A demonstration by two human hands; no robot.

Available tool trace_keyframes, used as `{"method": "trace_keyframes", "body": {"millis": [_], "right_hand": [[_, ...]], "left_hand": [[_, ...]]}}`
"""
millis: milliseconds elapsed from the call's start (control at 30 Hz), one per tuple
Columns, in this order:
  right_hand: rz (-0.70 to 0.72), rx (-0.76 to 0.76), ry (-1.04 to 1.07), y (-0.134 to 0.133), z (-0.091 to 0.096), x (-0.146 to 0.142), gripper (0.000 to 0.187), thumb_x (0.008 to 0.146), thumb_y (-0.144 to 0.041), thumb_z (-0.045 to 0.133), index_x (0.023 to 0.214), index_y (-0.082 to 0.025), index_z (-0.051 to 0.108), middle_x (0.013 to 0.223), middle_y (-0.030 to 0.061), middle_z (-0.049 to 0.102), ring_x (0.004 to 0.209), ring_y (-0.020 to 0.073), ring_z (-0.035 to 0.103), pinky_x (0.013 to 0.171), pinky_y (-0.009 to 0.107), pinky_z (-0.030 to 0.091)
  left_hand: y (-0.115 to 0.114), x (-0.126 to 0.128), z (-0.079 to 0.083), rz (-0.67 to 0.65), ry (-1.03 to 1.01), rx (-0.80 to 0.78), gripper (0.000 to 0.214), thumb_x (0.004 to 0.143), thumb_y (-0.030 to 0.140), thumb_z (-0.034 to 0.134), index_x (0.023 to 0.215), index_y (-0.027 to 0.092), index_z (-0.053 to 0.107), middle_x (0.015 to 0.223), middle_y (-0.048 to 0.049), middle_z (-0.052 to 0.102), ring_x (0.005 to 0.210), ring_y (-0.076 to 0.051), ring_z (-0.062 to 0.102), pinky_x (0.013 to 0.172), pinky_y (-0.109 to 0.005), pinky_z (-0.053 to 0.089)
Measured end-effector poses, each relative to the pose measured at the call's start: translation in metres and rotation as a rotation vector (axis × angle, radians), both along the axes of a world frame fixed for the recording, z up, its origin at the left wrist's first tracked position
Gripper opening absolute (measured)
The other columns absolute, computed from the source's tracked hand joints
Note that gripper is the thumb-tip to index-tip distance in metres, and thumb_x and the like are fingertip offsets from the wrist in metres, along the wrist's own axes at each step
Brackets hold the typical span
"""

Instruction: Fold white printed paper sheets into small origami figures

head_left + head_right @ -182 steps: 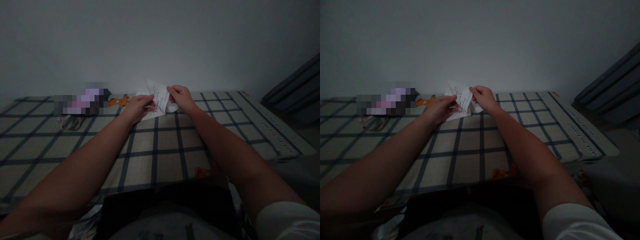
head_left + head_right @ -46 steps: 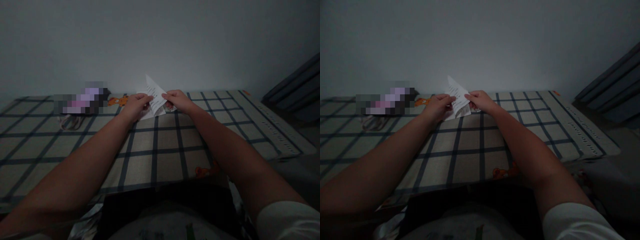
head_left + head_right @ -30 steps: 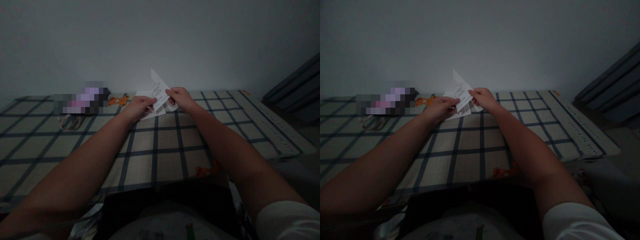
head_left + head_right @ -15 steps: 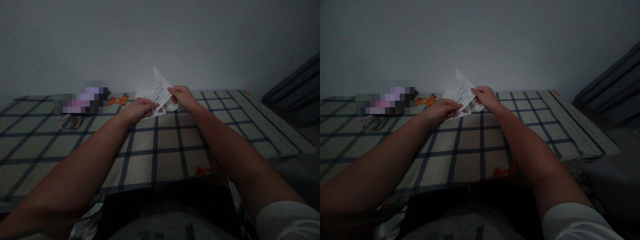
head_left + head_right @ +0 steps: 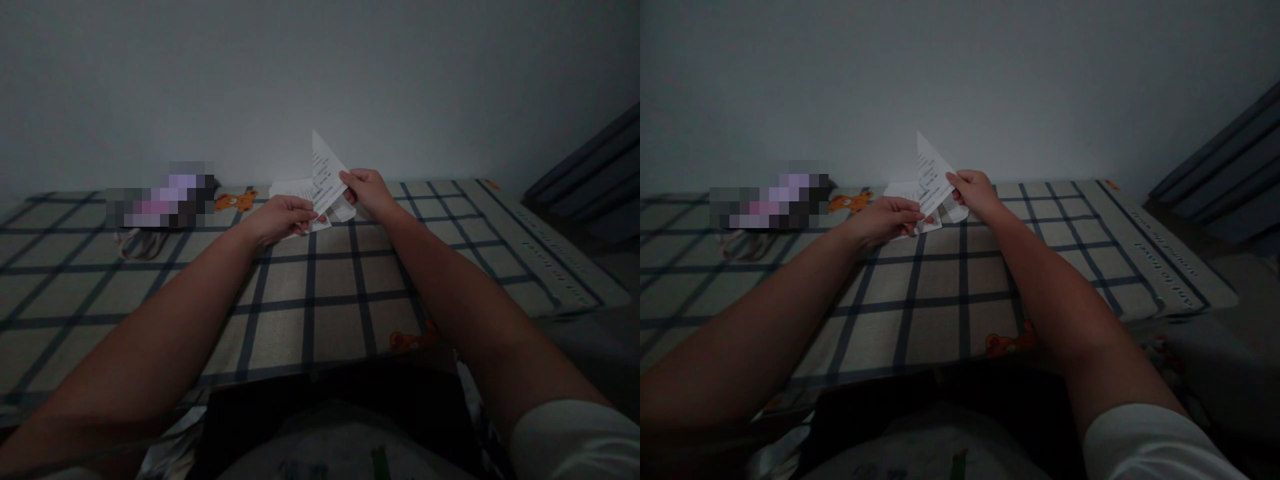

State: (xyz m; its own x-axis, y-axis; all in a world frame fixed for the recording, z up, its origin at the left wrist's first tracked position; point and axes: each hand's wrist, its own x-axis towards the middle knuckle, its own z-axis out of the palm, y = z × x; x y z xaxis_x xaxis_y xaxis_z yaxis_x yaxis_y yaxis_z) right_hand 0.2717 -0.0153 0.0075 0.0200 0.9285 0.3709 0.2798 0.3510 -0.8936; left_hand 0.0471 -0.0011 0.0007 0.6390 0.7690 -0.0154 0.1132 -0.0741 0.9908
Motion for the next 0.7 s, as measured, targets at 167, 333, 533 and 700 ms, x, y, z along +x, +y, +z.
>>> {"method": "trace_keyframes", "body": {"millis": [167, 333, 533, 700], "right_hand": [[-0.017, 0.0, 0.015, -0.001, 0.002, 0.0, 0.045, 0.092, -0.047, 0.058, 0.059, -0.018, 0.051, 0.051, -0.0033, 0.048, 0.047, 0.0058, 0.041, 0.046, 0.02, 0.032], [-0.022, -0.019, 0.033, 0.0, 0.002, 0.0, 0.046, 0.09, -0.052, 0.059, 0.06, -0.018, 0.051, 0.051, -0.0034, 0.048, 0.047, 0.0061, 0.042, 0.045, 0.02, 0.032], [-0.016, -0.015, 0.072, -0.002, 0.002, -0.001, 0.047, 0.087, -0.055, 0.06, 0.06, -0.018, 0.049, 0.053, -0.0033, 0.048, 0.047, 0.0063, 0.041, 0.046, 0.021, 0.033], [0.011, 0.018, 0.089, -0.005, 0.004, -0.004, 0.049, 0.087, -0.058, 0.06, 0.061, -0.018, 0.049, 0.054, -0.003, 0.048, 0.049, 0.0065, 0.041, 0.047, 0.021, 0.034]], "left_hand": [[-0.006, 0.002, 0.006, -0.034, -0.04, -0.044, 0.009, 0.069, 0.02, 0.077, 0.076, 0.014, 0.075, 0.06, -0.0026, 0.061, 0.046, -0.005, 0.045, 0.042, -0.017, 0.032], [-0.009, 0.002, 0.009, -0.035, -0.051, -0.045, 0.011, 0.065, 0.015, 0.079, 0.074, 0.014, 0.072, 0.065, -0.0032, 0.065, 0.048, -0.005, 0.047, 0.043, -0.017, 0.033], [-0.006, 0.001, 0.003, -0.053, -0.046, -0.045, 0.026, 0.064, 0.014, 0.08, 0.089, 0.015, 0.074, 0.077, -0.0051, 0.071, 0.049, -0.005, 0.049, 0.045, -0.018, 0.037], [0.0, 0.004, -0.002, 0.094, -0.128, -0.018, 0.024, 0.063, 0.012, 0.073, 0.087, 0.014, 0.075, 0.075, -0.0046, 0.071, 0.045, -0.004, 0.046, 0.043, -0.019, 0.035]]}}
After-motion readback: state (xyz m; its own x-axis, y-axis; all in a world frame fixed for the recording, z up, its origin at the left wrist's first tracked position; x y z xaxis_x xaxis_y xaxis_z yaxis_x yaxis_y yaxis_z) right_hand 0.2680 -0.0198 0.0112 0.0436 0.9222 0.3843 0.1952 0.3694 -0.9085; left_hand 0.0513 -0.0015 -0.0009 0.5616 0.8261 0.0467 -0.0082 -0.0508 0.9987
